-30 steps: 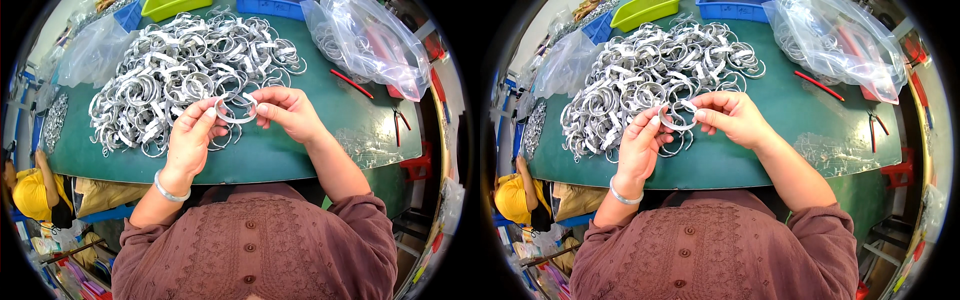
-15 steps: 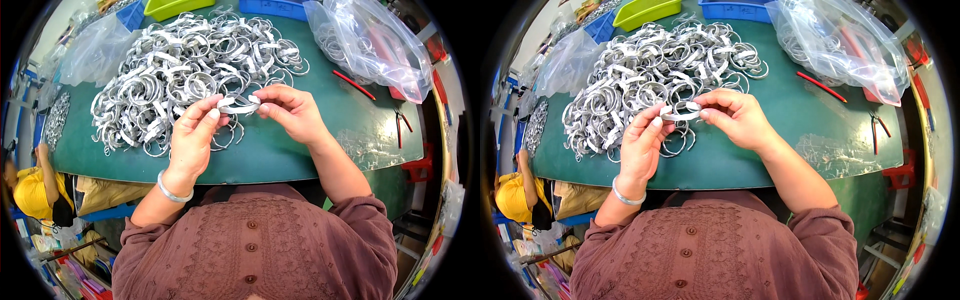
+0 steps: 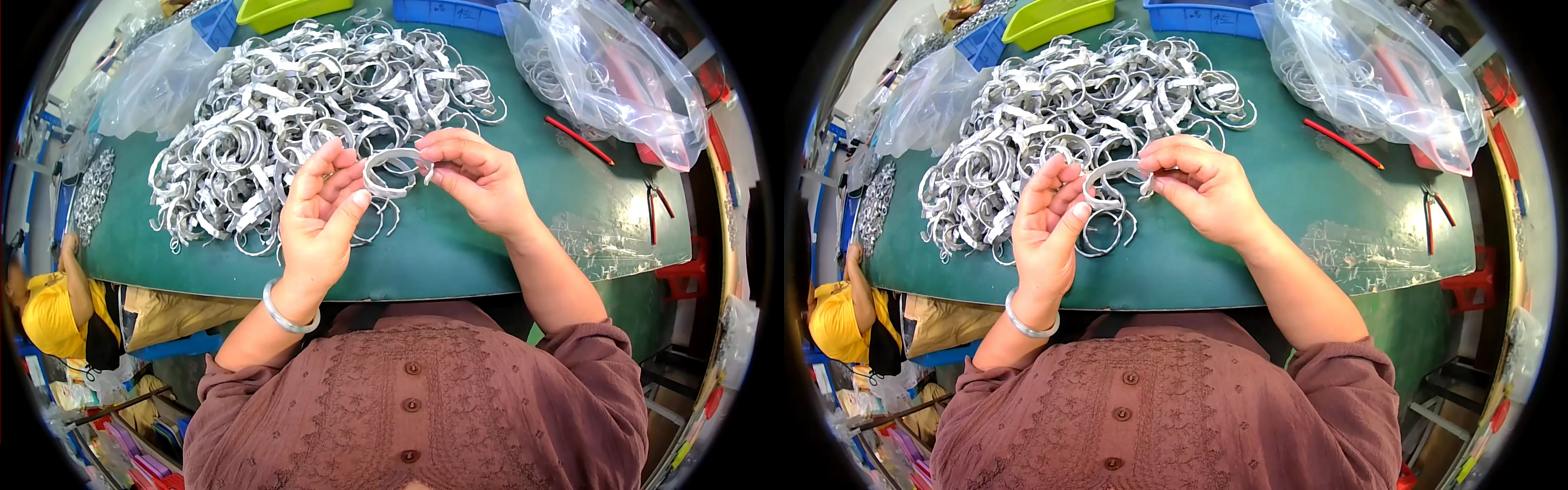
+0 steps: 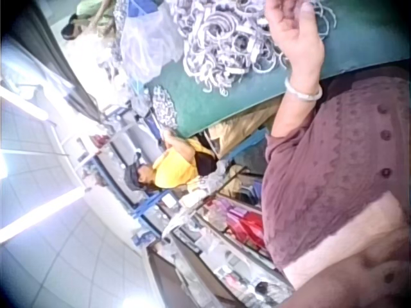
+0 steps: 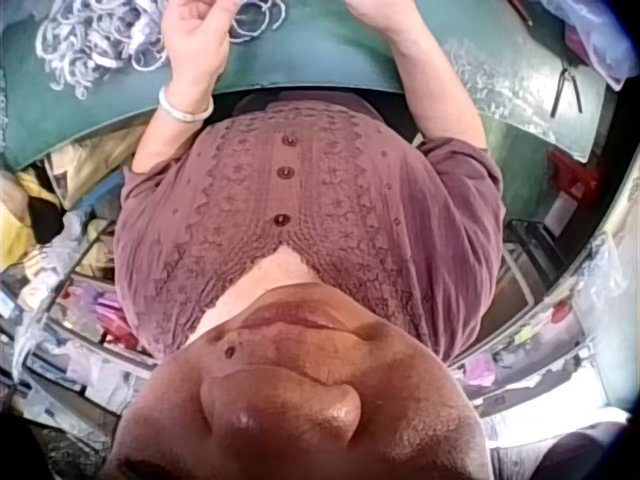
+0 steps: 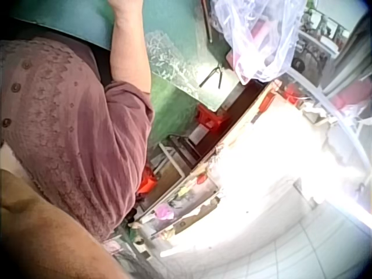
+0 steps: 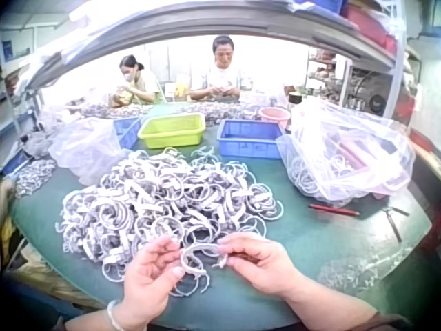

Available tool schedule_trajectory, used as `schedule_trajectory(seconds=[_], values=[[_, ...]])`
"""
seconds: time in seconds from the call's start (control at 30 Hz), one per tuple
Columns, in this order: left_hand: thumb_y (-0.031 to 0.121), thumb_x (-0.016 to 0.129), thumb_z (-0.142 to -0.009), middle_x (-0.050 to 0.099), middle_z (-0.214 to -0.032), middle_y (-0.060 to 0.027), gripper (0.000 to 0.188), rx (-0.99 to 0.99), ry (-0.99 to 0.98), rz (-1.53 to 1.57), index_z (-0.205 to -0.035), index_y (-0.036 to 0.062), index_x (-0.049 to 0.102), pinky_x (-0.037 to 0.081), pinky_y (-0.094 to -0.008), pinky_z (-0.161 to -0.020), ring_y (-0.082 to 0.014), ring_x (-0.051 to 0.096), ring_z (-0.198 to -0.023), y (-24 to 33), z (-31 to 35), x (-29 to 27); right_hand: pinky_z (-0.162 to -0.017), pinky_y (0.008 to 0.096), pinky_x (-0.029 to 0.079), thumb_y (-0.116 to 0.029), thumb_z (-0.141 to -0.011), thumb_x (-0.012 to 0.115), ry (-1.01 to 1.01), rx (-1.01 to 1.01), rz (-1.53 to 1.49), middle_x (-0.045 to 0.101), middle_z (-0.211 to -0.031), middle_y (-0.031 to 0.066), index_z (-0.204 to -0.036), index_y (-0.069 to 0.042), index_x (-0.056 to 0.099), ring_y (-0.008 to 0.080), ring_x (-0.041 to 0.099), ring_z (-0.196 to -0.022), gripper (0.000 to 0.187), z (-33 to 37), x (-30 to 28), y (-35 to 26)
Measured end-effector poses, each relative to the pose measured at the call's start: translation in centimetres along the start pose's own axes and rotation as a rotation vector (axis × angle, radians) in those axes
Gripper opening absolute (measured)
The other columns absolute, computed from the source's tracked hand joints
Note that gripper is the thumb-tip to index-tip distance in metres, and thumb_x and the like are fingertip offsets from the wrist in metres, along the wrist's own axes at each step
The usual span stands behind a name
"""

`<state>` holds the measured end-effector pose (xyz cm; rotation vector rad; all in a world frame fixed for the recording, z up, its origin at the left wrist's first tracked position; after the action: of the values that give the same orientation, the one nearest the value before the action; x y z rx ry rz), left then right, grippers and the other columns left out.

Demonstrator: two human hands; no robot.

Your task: The person picks up metal brackets from a large pile, joins two pieces together by hand, and places the assembled component into a plastic bag.

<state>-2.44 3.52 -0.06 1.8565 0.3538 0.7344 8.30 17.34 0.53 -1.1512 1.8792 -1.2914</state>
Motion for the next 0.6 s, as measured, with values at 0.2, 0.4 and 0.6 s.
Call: schedule_trajectory(seconds=[0.2, 0.4, 0.6], values=[[-0.008, 0.054, -0.077, 0.047, -0.112, -0.0113, 0.051, 0.046, -0.023, -0.001, -0.124, -0.0006, 0.035, 0.043, -0.0284, -0.087, -0.0192, 0.050, -0.102, 0.4, 0.0, 0.3, -0.074, 0.0215, 0.045, 0.012, -0.076, 0.049, 0.009, 0.007, -0.011, 0.051, -0.103, 0.0068, -0.093, 0.001, 0.059, 0.0117, 0.053, -0.090, 0.023, 0.0, 0.0, -0.1], [-0.007, 0.054, -0.077, 0.047, -0.112, -0.0115, 0.052, 0.052, -0.029, -0.036, -0.125, -0.0006, 0.034, 0.042, -0.0283, -0.088, -0.0192, 0.050, -0.102, 0.4, 0.1, 0.3, -0.075, 0.0231, 0.046, 0.011, -0.076, 0.051, 0.037, 0.042, -0.092, 0.051, -0.103, 0.0069, -0.093, 0.000, 0.059, 0.0123, 0.054, -0.092, 0.022, 0.0, 0.1, 0.0], [-0.009, 0.051, -0.078, 0.046, -0.114, -0.0121, 0.051, 0.044, -0.037, -0.033, -0.125, -0.0004, 0.033, 0.041, -0.0286, -0.090, -0.0193, 0.048, -0.106, -0.3, 0.0, 0.0, -0.069, 0.0279, 0.048, 0.011, -0.071, 0.056, 0.073, -0.275, 0.322, 0.055, -0.097, 0.0099, -0.090, 0.000, 0.058, 0.0200, 0.058, -0.085, 0.022, 0.2, 0.2, -3.1]])
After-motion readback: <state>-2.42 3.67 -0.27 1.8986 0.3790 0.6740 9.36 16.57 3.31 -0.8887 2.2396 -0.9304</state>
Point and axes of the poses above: each hand's wrist, its own z-axis away from the middle knuckle, its own x-axis out of the palm, y = z × x, the point moved 6 cm from there along -z, towards the middle knuckle
